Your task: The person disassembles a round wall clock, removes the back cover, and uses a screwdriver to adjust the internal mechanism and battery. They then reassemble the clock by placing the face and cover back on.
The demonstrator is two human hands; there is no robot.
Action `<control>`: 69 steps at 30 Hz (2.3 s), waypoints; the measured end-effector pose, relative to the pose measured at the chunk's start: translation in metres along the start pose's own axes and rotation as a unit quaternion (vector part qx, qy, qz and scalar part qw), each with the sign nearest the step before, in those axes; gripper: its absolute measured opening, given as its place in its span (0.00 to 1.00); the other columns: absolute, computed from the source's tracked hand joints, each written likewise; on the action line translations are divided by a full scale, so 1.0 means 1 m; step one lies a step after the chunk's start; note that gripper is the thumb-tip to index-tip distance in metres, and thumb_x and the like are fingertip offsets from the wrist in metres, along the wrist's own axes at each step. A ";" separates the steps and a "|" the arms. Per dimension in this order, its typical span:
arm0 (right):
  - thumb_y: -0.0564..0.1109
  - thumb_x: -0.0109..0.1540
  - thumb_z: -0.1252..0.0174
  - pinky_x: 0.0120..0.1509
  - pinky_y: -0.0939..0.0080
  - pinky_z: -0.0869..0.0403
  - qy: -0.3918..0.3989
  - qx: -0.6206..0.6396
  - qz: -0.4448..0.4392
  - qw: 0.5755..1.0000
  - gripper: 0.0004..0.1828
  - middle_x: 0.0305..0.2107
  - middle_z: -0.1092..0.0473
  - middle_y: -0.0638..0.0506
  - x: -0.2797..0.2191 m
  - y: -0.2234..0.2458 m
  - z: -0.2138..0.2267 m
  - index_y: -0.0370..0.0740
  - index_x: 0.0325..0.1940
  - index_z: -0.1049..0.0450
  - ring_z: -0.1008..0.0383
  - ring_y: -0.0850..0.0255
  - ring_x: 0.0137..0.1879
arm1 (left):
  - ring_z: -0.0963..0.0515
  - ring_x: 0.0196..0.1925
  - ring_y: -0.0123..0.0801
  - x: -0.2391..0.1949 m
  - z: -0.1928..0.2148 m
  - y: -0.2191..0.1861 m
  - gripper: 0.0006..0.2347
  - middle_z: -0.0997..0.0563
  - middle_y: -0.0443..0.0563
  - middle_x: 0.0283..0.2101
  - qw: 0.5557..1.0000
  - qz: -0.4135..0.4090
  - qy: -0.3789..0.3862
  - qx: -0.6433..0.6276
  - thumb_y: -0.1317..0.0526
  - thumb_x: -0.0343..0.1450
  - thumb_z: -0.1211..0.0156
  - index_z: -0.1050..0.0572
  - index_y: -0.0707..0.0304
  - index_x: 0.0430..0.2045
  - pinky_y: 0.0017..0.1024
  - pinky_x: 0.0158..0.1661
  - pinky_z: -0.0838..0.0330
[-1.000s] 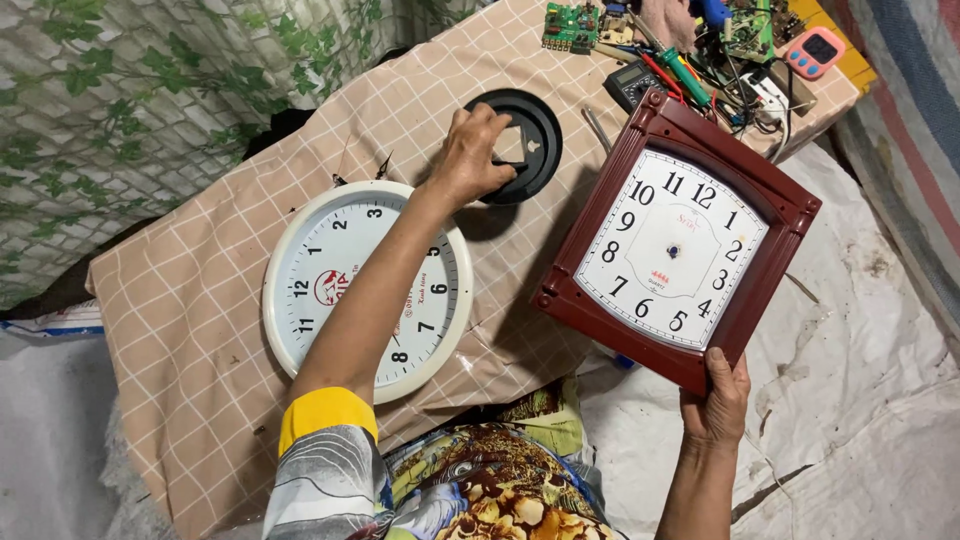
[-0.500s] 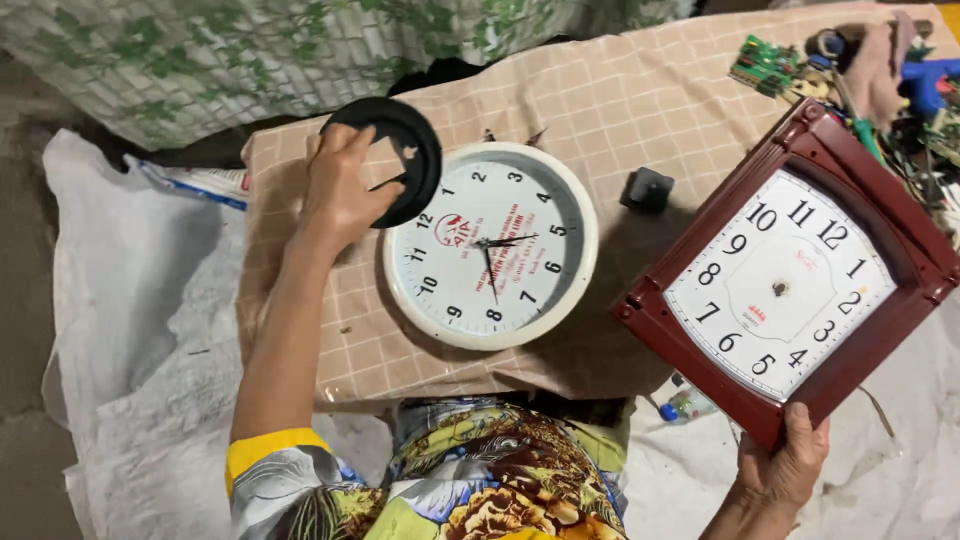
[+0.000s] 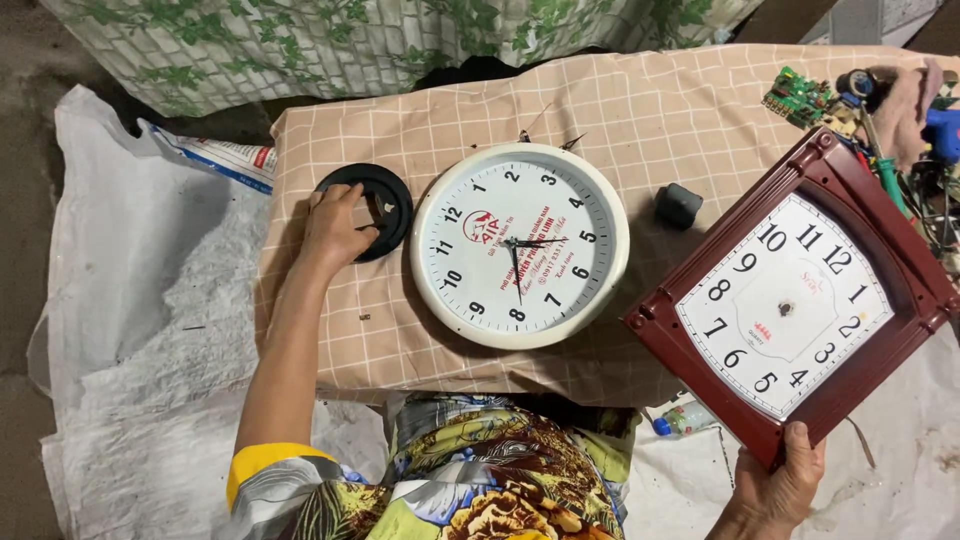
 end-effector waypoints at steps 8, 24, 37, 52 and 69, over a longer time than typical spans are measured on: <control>0.43 0.63 0.43 0.55 0.71 0.21 -0.034 0.036 0.013 0.999 0.30 0.49 0.25 0.52 0.012 -0.002 0.026 0.39 0.71 0.34 0.21 0.67 0.46 | 0.29 0.56 0.59 0.017 -0.022 0.016 0.32 0.26 0.68 0.57 0.989 -0.130 -0.060 0.044 0.56 0.60 0.30 0.28 0.73 0.60 0.44 0.60 0.39; 0.37 0.63 0.44 0.57 0.63 0.23 -0.034 0.063 -0.003 0.997 0.24 0.49 0.26 0.44 0.180 0.017 -0.065 0.32 0.64 0.32 0.24 0.59 0.50 | 0.39 0.66 0.65 -0.049 0.001 0.005 0.31 0.35 0.76 0.66 0.983 -0.020 -0.179 -0.037 0.59 0.67 0.33 0.32 0.80 0.65 0.51 0.61 0.41; 0.40 0.61 0.39 0.51 0.64 0.20 -0.111 0.001 0.088 0.990 0.20 0.43 0.25 0.48 0.296 -0.026 -0.084 0.37 0.57 0.31 0.22 0.60 0.45 | 0.42 0.69 0.67 -0.083 0.007 -0.005 0.29 0.39 0.78 0.68 0.980 0.042 -0.168 -0.099 0.57 0.71 0.36 0.33 0.80 0.64 0.57 0.64 0.44; 0.44 0.58 0.32 0.68 0.54 0.30 -0.177 -0.256 0.112 0.944 0.42 0.60 0.35 0.37 0.311 -0.042 -0.058 0.32 0.69 0.47 0.28 0.48 0.62 | 0.39 0.69 0.76 -0.096 -0.011 -0.012 0.27 0.39 0.89 0.67 0.957 -0.037 -0.264 -0.118 0.51 0.75 0.40 0.28 0.83 0.59 0.59 0.62 0.38; 0.34 0.58 0.39 0.71 0.37 0.32 0.198 -0.493 0.295 0.794 0.35 0.66 0.42 0.38 0.185 -0.029 -0.189 0.43 0.70 0.36 0.40 0.43 0.70 | 0.41 0.71 0.74 -0.094 -0.029 -0.005 0.24 0.43 0.85 0.70 0.936 -0.068 -0.317 -0.138 0.54 0.75 0.37 0.27 0.82 0.57 0.59 0.65 0.42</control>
Point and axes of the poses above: each hand's wrist, its own x-axis towards the middle knuckle, its own z-axis out of the back of the hand, y = z × x, the point moved 4 cm from there along x, towards the middle knuckle
